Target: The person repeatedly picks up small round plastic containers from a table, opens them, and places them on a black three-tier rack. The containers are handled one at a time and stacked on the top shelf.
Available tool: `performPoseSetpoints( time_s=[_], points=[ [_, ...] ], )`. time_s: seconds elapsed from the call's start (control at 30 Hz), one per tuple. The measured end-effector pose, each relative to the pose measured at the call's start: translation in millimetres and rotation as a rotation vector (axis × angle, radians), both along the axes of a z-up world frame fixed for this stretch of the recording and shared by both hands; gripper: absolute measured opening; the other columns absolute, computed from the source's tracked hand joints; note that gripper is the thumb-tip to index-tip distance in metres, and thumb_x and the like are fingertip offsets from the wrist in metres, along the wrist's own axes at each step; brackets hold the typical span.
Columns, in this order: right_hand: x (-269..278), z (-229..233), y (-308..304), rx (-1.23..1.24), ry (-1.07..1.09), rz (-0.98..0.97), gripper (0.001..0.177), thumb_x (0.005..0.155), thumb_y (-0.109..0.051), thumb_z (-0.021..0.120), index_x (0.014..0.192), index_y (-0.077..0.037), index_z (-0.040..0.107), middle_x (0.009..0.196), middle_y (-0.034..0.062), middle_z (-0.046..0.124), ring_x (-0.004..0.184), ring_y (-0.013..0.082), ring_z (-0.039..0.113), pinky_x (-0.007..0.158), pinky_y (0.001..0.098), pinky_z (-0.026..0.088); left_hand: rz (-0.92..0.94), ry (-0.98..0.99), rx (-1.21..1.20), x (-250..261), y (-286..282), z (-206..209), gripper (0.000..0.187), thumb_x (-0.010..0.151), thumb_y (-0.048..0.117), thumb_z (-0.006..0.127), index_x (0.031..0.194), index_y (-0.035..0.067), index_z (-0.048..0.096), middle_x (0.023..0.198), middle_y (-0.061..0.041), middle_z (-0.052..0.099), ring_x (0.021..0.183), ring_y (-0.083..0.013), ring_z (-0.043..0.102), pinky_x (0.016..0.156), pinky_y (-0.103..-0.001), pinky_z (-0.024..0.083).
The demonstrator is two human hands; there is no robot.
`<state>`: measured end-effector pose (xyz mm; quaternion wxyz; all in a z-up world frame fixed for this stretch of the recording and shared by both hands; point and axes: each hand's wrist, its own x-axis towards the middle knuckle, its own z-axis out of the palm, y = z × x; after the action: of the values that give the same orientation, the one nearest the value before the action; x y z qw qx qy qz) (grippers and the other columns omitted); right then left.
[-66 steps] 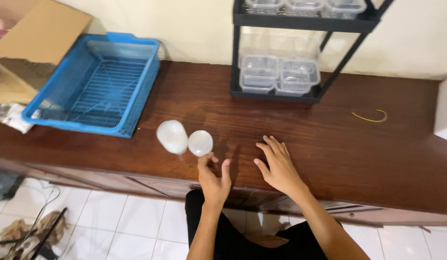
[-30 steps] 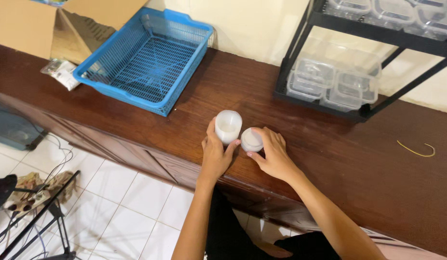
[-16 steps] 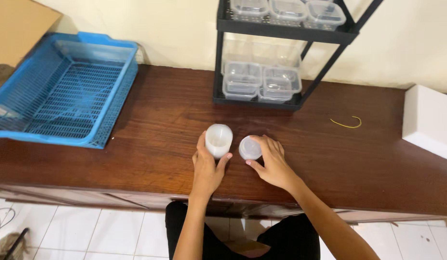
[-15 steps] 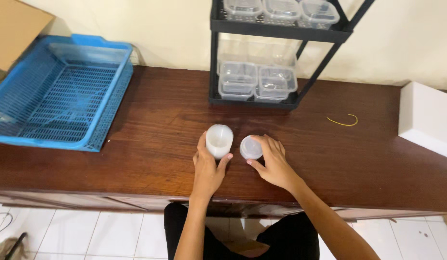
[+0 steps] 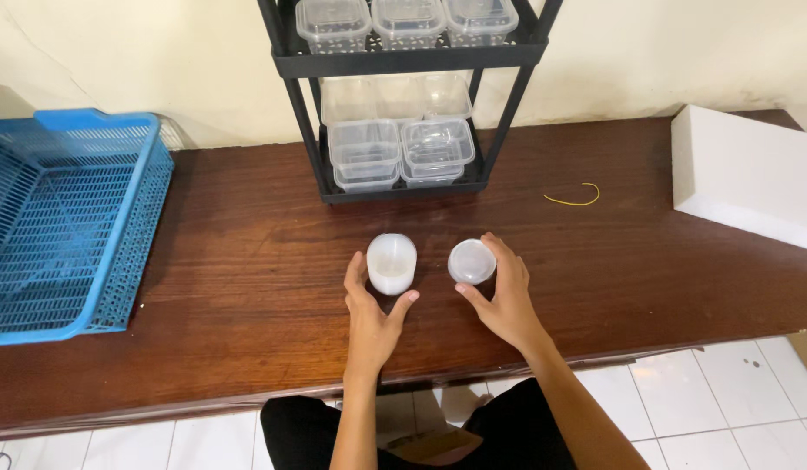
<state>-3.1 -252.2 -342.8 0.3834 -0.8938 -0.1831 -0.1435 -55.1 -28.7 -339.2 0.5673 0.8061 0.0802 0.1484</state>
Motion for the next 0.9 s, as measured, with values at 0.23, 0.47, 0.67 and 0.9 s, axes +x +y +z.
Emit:
performPoseSetpoints(
  time_s=[0.23, 0.47, 0.67, 0.9],
  points=[
    [-2.4, 1.5, -3.4, 0.109, 0.051, -0.043, 0.070, 0.086, -0.024, 0.079, 0.146, -0.005, 0.047, 0.148, 0.0196, 0.054, 0.137, 0.0383, 0.050, 0.114, 0.0502, 0.037, 0.019, 0.020, 0.003, -3.8, -1.4, 2.6, 0.111, 0.073, 0.025, 0.092, 0.156, 0.002, 0.022, 0.163, -0.022, 0.032, 0.144, -0.0412, 0.032, 0.116, -0.051, 0.031],
    [2.6, 2.6, -2.7, 0.080, 0.007, -0.075, 0.062, 0.090, -0.024, 0.077, 0.144, -0.007, 0.052, 0.149, 0.0163, 0.057, 0.142, 0.0393, 0.050, 0.116, 0.0517, 0.037, -0.024, -0.309, -0.075, 24.3, 7.9, 18.4, 0.112, 0.068, 0.031, 0.094, 0.156, 0.001, 0.031, 0.163, -0.021, 0.036, 0.148, -0.0364, 0.041, 0.121, -0.048, 0.035],
    [0.5, 2.5, 4.6, -0.058, -0.055, -0.047, 0.063, 0.080, -0.028, 0.082, 0.135, -0.011, 0.057, 0.150, 0.0177, 0.051, 0.138, 0.0380, 0.046, 0.113, 0.0539, 0.029, -0.047, -0.312, 0.014, 29.2, 12.0, 24.4, 0.094, 0.072, 0.026, 0.094, 0.150, 0.006, 0.046, 0.154, -0.016, 0.053, 0.141, -0.0347, 0.049, 0.117, -0.045, 0.038],
    [-3.8, 0.8, 3.3, -0.013, -0.094, -0.010, 0.056, 0.088, -0.025, 0.078, 0.138, -0.012, 0.056, 0.153, 0.0134, 0.053, 0.145, 0.0361, 0.043, 0.118, 0.0514, 0.027, -0.061, -0.439, 0.022, 27.8, 10.4, 11.5, 0.077, 0.080, 0.021, 0.089, 0.146, 0.008, 0.051, 0.150, -0.014, 0.059, 0.140, -0.0318, 0.050, 0.120, -0.043, 0.037]
  ],
)
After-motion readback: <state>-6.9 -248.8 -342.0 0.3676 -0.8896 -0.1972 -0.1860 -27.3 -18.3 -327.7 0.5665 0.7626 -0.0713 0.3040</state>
